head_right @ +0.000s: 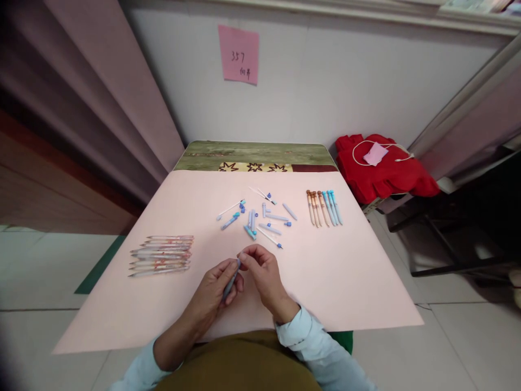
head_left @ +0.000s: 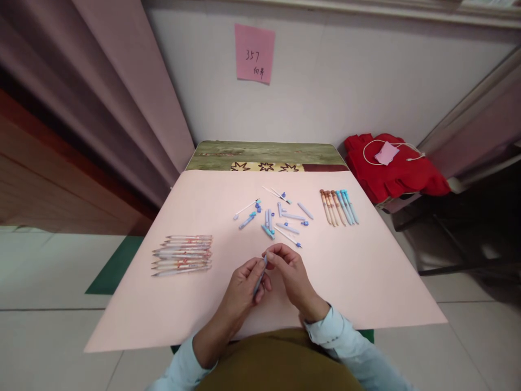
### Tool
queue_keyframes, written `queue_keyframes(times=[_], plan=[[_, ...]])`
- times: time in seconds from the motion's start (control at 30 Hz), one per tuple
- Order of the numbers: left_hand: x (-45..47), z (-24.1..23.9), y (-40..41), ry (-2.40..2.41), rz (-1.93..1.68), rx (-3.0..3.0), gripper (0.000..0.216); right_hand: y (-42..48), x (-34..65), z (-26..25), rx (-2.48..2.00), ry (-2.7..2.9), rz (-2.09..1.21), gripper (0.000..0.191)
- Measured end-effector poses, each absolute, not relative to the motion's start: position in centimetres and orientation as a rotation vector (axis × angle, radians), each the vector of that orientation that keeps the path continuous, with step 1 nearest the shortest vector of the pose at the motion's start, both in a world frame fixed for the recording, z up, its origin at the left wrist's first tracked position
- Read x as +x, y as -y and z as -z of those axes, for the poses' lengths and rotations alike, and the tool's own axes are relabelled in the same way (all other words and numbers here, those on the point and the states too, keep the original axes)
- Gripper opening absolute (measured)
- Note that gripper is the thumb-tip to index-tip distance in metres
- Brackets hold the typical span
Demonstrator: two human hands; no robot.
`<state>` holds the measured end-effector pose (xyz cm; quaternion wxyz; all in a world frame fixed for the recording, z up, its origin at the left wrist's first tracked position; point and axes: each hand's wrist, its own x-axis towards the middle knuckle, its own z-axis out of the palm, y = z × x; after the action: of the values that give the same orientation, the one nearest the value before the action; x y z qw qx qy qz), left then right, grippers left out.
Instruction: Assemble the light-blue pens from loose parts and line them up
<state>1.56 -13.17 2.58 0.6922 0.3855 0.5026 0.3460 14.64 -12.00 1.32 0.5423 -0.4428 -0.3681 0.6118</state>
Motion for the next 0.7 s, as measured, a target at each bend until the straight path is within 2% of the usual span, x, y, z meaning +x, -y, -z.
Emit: queue_keyframes(times=[0.23,0.3,0.37,0.43,0.57,0.7], plan=[[1.5,-2.9,12.8,-1.136,-0.773,0.837,0.04,10.7,16.8,-0.8,-1.144,1.017,-1.426,0.03],[1.3,-3.1,12.7,-1.148,-0.777,0.815,0.041,8.7,19.1,-0.9,-1.311,1.162,-1.171,0.032],[1.2,-3.4,12.6,-1.164,-0.789,0.795,0.042,6.2,21.5,-0.9,-1.548,1.382,-0.744,0.023],[1.3,-3.6,12.6,-1.165,-0.798,0.781,0.042,4.0,23.1,-0.9,-1.775,1.662,-0.465,0.018],[1.7,-4.1,12.9,-1.135,-0.797,0.778,0.042,1.9,23.6,-0.6,-1.996,2.049,-0.318,0.019],[1.6,-4.0,12.8,-1.148,-0.801,0.76,0.043,2.0,22.7,-0.1,-2.036,2.154,-0.223,0.023]])
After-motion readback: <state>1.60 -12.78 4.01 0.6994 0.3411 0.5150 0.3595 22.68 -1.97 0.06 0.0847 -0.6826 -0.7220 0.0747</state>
